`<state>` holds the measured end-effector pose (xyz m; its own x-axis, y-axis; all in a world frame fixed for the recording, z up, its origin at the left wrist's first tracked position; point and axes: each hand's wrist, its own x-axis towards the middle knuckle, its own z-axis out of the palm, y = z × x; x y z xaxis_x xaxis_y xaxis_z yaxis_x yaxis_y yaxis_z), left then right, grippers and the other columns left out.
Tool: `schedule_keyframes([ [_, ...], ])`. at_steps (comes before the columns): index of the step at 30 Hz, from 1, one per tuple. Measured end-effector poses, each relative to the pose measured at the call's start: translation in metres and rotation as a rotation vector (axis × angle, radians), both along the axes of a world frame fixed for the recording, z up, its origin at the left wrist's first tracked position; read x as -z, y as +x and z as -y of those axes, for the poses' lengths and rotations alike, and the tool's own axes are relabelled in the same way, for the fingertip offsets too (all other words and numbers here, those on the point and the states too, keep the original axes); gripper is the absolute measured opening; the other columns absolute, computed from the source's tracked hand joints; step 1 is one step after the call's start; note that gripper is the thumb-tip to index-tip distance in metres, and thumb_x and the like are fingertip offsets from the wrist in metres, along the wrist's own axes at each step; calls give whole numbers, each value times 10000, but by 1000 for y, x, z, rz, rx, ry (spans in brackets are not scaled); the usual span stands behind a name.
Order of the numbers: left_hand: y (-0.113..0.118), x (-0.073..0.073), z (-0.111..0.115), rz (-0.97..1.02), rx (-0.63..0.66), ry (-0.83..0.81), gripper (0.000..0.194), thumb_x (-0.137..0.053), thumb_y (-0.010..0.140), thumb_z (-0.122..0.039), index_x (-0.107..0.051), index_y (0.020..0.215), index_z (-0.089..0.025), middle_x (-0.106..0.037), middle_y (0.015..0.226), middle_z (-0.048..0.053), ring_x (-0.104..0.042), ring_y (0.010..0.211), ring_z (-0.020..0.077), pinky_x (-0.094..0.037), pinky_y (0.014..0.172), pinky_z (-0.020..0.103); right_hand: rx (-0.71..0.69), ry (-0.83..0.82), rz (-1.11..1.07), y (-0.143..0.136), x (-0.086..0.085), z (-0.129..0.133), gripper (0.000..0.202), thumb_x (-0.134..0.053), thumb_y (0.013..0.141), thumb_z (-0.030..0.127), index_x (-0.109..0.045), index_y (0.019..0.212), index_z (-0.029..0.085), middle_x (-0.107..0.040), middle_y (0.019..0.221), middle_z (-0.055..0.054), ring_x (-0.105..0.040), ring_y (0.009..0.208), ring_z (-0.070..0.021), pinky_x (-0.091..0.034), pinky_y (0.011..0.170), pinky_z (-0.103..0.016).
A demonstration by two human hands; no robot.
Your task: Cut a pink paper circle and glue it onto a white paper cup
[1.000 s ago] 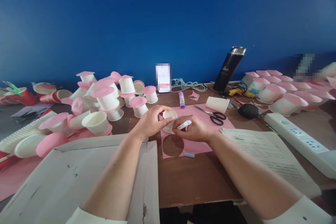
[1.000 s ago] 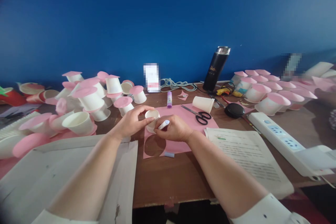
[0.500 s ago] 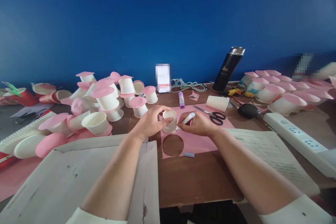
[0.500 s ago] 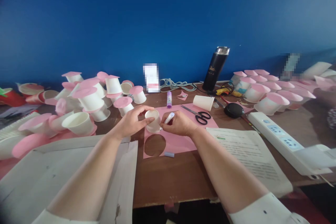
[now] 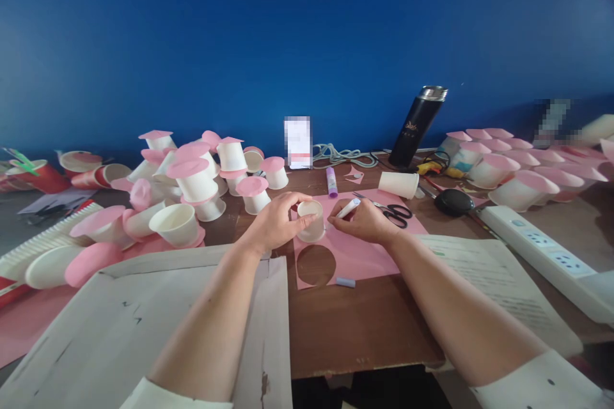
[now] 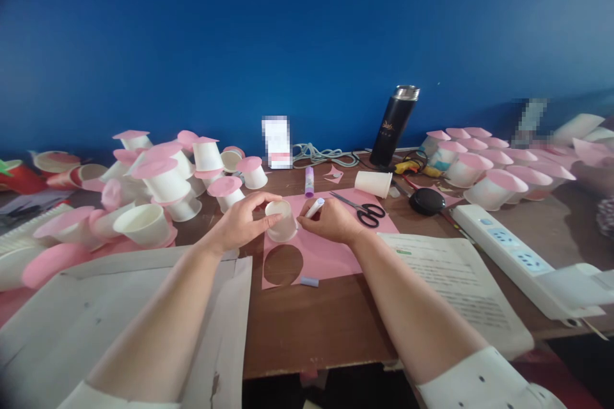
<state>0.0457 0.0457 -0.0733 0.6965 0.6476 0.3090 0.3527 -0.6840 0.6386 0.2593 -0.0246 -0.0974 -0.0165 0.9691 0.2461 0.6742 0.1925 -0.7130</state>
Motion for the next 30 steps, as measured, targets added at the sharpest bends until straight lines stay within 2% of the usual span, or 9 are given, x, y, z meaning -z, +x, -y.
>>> schedule_keyframes([
  [5, 0, 0, 1, 2, -4, 3, 350, -552, 845, -465, -589, 1123, -256, -636, 1173, 35, -591, 1071, 212, -474, 907, 350, 35, 26, -2, 3, 7, -4, 118, -609, 760, 255, -677, 678, 204, -720, 767, 4, -643, 678, -149, -462, 609, -240],
  [9, 0, -1, 2, -3, -5, 9, 352, -547, 847, -469, -591, 1118, -249, -641, 1165, 43, -590, 1070, 220, -472, 906, 357, 103, 48, 13, 3, 12, -6, 138, -616, 775, 311, -676, 708, 205, -716, 739, -1, -643, 680, -159, -453, 598, -248],
  [13, 0, -3, 3, -10, -9, 8, 355, -546, 848, -474, -592, 1115, -244, -640, 1164, 42, -593, 1055, 216, -474, 899, 360, 116, 61, -26, -1, 10, -7, 203, -610, 783, 331, -660, 649, 186, -714, 753, -16, -632, 657, -150, -448, 590, -239],
  [17, 0, -2, 3, -10, -4, 2, 351, -555, 845, -462, -592, 1119, -246, -640, 1161, 40, -592, 1053, 213, -471, 900, 360, 107, 31, -71, -4, 10, -9, 247, -588, 799, 352, -675, 656, 170, -699, 688, -21, -608, 589, -140, -430, 547, -229],
  [24, 1, 2, -1, 6, 8, 24, 355, -569, 841, -459, -591, 1127, -250, -641, 1131, 41, -587, 1045, 208, -465, 899, 363, 137, -28, -168, -5, 20, -21, 251, -589, 781, 369, -724, 748, 160, -659, 609, -17, -559, 544, -135, -398, 497, -222],
  [30, 0, 4, -5, -10, -13, 127, 381, -596, 808, -491, -623, 1096, -243, -592, 1108, 66, -536, 1087, 239, -423, 964, 422, 169, -121, -277, -7, 18, -29, 260, -638, 735, 396, -722, 777, 153, -627, 593, -6, -498, 507, -113, -362, 469, -220],
])
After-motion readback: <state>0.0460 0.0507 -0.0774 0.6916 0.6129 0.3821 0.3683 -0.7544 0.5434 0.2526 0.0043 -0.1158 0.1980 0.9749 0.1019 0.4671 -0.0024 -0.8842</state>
